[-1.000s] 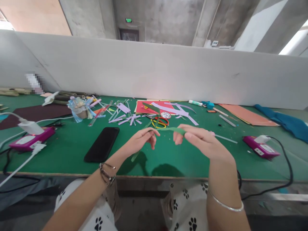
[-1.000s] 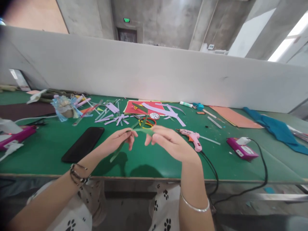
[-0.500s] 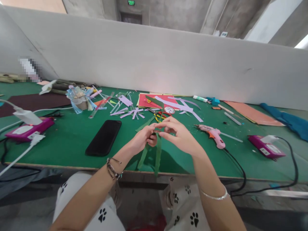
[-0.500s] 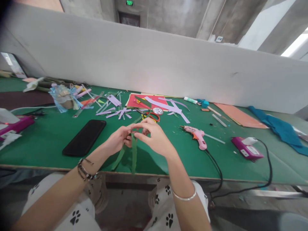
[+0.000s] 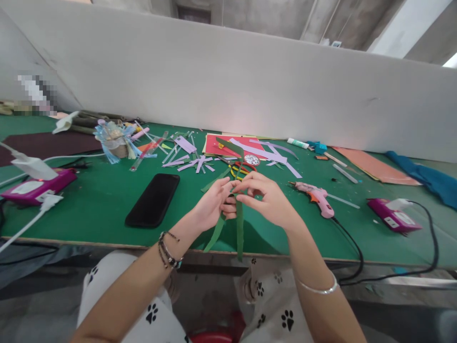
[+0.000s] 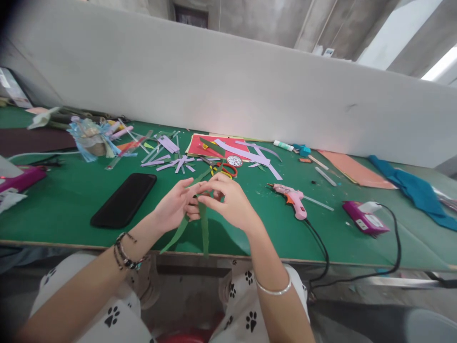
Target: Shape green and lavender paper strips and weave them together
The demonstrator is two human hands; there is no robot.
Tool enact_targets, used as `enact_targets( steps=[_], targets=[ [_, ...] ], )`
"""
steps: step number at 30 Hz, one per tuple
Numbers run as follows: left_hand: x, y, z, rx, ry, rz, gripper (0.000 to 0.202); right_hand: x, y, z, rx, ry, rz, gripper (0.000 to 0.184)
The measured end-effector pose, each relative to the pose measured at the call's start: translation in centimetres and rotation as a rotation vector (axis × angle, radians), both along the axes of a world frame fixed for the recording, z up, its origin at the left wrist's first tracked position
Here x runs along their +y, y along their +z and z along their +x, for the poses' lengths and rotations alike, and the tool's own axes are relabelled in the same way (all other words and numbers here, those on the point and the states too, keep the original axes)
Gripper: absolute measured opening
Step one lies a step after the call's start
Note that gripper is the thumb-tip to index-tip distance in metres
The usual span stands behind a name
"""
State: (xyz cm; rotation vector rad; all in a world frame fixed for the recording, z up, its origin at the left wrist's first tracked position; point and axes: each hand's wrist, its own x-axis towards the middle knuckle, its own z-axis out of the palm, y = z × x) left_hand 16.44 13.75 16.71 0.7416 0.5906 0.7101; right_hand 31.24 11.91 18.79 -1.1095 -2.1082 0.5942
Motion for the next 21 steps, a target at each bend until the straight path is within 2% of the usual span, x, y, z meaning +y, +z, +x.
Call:
enact_targets(
  steps=[5, 9, 15, 21],
  targets=[
    [-0.1, 0.0, 0.0, 0.008, 0.005, -0.005, 0.028, -0.4, 0.4, 0.2, -0.105, 0.062, -0.027, 0.026],
    [0.0, -0.3, -0.1, 0.001, -0.017, 0.02, 0.024, -0.7, 0.6, 0.0, -0.074, -0.037, -0.03, 0.022],
    [0.1, -1.1, -0.1, 0.049, 0.123, 0.102, 0.013, -0.8, 0.3, -0.6, -0.02, -0.052, -0.118, 0.028],
    [-0.2, -0.7, 0.4, 0.097, 0.219, 0.094, 0.014, -0.6, -0.5, -1.1, 0.079, -0.022, -0.139, 0.027]
  ],
)
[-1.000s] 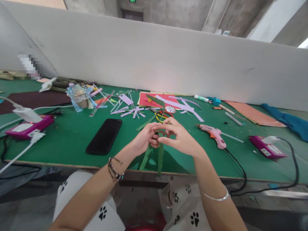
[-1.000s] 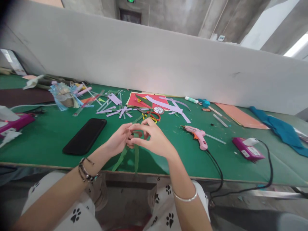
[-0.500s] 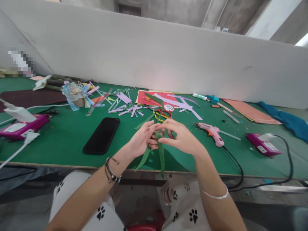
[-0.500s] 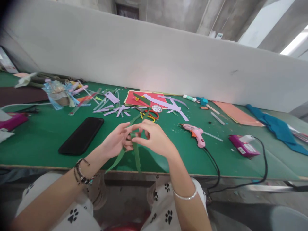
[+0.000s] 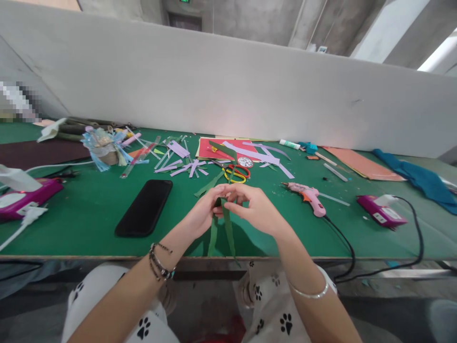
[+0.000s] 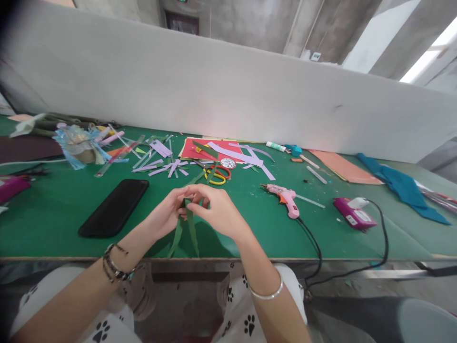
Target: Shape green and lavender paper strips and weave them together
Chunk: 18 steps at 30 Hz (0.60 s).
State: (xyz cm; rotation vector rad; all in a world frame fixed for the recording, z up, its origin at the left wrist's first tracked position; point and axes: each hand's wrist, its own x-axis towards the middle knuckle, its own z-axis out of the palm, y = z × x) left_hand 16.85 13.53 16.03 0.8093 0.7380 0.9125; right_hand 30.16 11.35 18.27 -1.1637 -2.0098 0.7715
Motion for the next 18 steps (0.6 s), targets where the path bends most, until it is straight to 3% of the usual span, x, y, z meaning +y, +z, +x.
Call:
enact_targets(
  steps=[8, 12, 15, 18],
  targets=[
    [0.0, -1.2, 0.3, -0.033, 0.01, 0.138, 0.014, 0.2, -0.5, -0.9, 0.14, -0.054, -0.001, 0.017],
    [-0.2, -1.7, 0.8, -0.063, -0.03, 0.195, 0.021, 0.8, -0.9, -0.7, 0.307, -0.176, -0.048, 0.033],
    [-0.4, -1.6, 0.9, -0.058, -0.112, 0.209, 0.024, 1.0, -1.0, -0.4, 0.291, -0.213, -0.095, 0.034],
    [-0.6, -1.6, 0.7, 0.017, -0.187, 0.179, 0.021, 1.1, -0.9, -0.1, 0.209, -0.264, 0.045, 0.024]
  ],
)
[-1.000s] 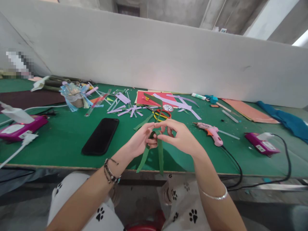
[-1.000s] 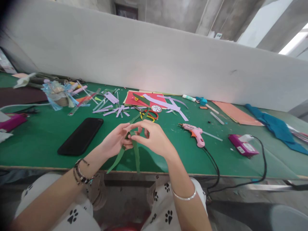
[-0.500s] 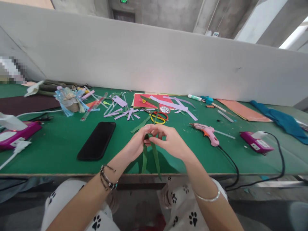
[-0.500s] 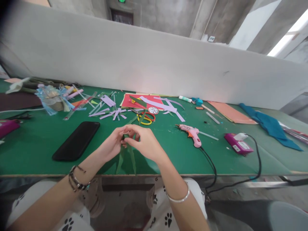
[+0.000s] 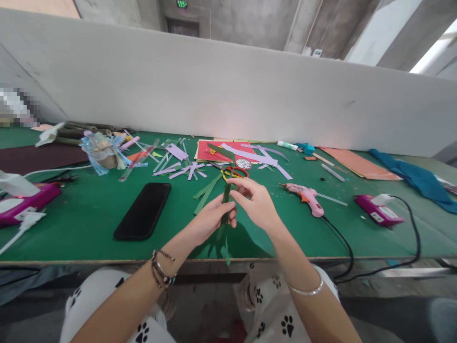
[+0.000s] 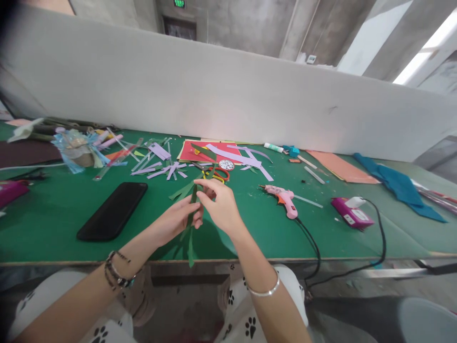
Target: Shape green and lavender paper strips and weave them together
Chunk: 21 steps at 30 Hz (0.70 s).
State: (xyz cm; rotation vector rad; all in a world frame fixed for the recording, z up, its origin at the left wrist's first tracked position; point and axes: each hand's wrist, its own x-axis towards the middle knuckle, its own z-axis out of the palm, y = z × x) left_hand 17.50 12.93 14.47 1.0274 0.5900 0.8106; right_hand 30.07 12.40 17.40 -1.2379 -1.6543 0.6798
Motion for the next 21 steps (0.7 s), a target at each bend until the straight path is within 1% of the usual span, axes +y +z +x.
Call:
enact_targets(
  steps=[1, 3, 5, 7, 9, 13, 15, 17, 19, 21],
  targets=[
    [0.0, -0.1, -0.1, 0.044, -0.019, -0.007, 0.02, 0.0, 0.1, 0.1, -0.023, -0.018, 0.036, 0.02],
    [-0.1, -0.2, -0.2, 0.114, -0.063, -0.001, 0.022, -0.1, 0.2, 0.3, -0.041, -0.03, 0.048, 0.013],
    [-0.2, -0.4, -0.2, 0.134, -0.126, 0.003, 0.025, -0.1, 0.2, 0.5, -0.045, -0.027, 0.039, 0.009],
    [-0.3, -0.4, -0.1, 0.117, -0.162, -0.004, 0.026, -0.1, 0.3, 0.7, -0.063, -0.041, 0.066, 0.007],
    [-0.3, -0.2, -0.1, 0.11, -0.165, -0.017, 0.023, -0.1, 0.4, 1.1, -0.1, -0.046, 0.083, 0.007],
    [-0.3, 0.3, -0.4, 0.126, -0.142, -0.028, 0.016, 0.0, 0.5, 2.0, -0.134, -0.023, 0.046, 0.014],
    [-0.2, 0.4, -0.7, 0.14, -0.146, -0.019, 0.019, 0.1, 0.5, 2.2, -0.116, -0.026, 0.035, 0.019],
    [-0.1, 0.5, -0.9, 0.156, -0.182, 0.007, 0.024, 0.2, 0.5, 2.3, -0.091, -0.036, 0.022, 0.022],
    [-0.1, 0.4, -0.9, 0.167, -0.221, 0.029, 0.025, 0.1, 0.6, 2.2, -0.076, -0.027, 0.001, 0.021],
    [-0.1, 0.2, -0.9, 0.165, -0.224, 0.043, 0.022, -0.1, 0.8, 2.2, -0.096, 0.055, -0.042, 0.014]
  ],
)
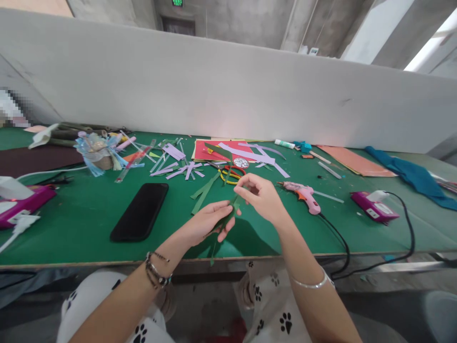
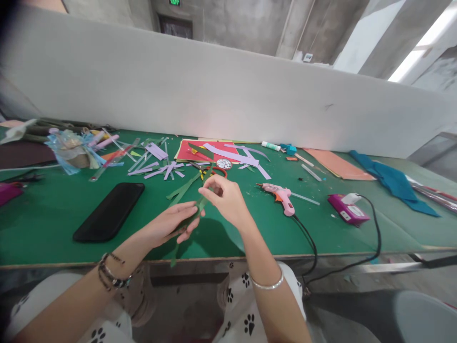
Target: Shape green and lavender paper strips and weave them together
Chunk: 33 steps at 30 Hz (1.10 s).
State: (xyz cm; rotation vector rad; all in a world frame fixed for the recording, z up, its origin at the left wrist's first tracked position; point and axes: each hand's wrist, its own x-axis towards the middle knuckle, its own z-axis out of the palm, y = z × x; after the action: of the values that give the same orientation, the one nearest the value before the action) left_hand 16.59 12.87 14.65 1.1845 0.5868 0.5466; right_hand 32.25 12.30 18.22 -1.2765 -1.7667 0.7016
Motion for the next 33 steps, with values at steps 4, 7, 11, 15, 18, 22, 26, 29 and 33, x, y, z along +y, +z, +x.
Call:
enact_targets(
  steps=[4, 7, 11, 15, 18, 22, 26, 29, 33],
  targets=[
    [0.0, -0.2, 0.0, 0.011, 0.031, 0.073, 0.022, -0.4, 0.5, 0.5, -0.06, 0.212, -0.112, 0.022],
    [0.1, -0.2, -0.1, 0.028, 0.037, 0.121, 0.022, -0.5, 0.6, 1.1, -0.056, 0.174, -0.113, 0.013],
    [0.2, -0.1, -0.3, 0.081, 0.04, 0.105, 0.021, -0.6, 0.8, 1.6, -0.115, 0.18, -0.087, 0.008],
    [0.3, 0.1, -0.7, 0.146, 0.027, 0.108, 0.022, -0.7, 1.0, 1.8, -0.172, 0.19, -0.07, 0.006],
    [0.4, 0.3, -1.0, 0.169, -0.002, 0.12, 0.027, -0.8, 1.0, 1.8, -0.197, 0.131, -0.056, 0.011],
    [0.4, 0.5, -1.4, 0.18, -0.074, 0.104, 0.021, -0.7, 0.9, 1.7, -0.223, 0.092, -0.037, 0.014],
    [0.3, 0.7, -1.6, 0.153, -0.17, 0.097, 0.018, -0.7, 0.9, 1.8, -0.212, 0.121, -0.043, 0.007],
    [0.3, 0.7, -1.7, 0.162, -0.198, 0.105, 0.023, -0.8, 0.9, 1.9, -0.201, 0.145, -0.056, 0.003],
    [0.2, 0.6, -1.8, 0.16, -0.257, 0.094, 0.029, -0.7, 1.0, 2.1, -0.186, 0.124, -0.073, 0.005]
  ],
)
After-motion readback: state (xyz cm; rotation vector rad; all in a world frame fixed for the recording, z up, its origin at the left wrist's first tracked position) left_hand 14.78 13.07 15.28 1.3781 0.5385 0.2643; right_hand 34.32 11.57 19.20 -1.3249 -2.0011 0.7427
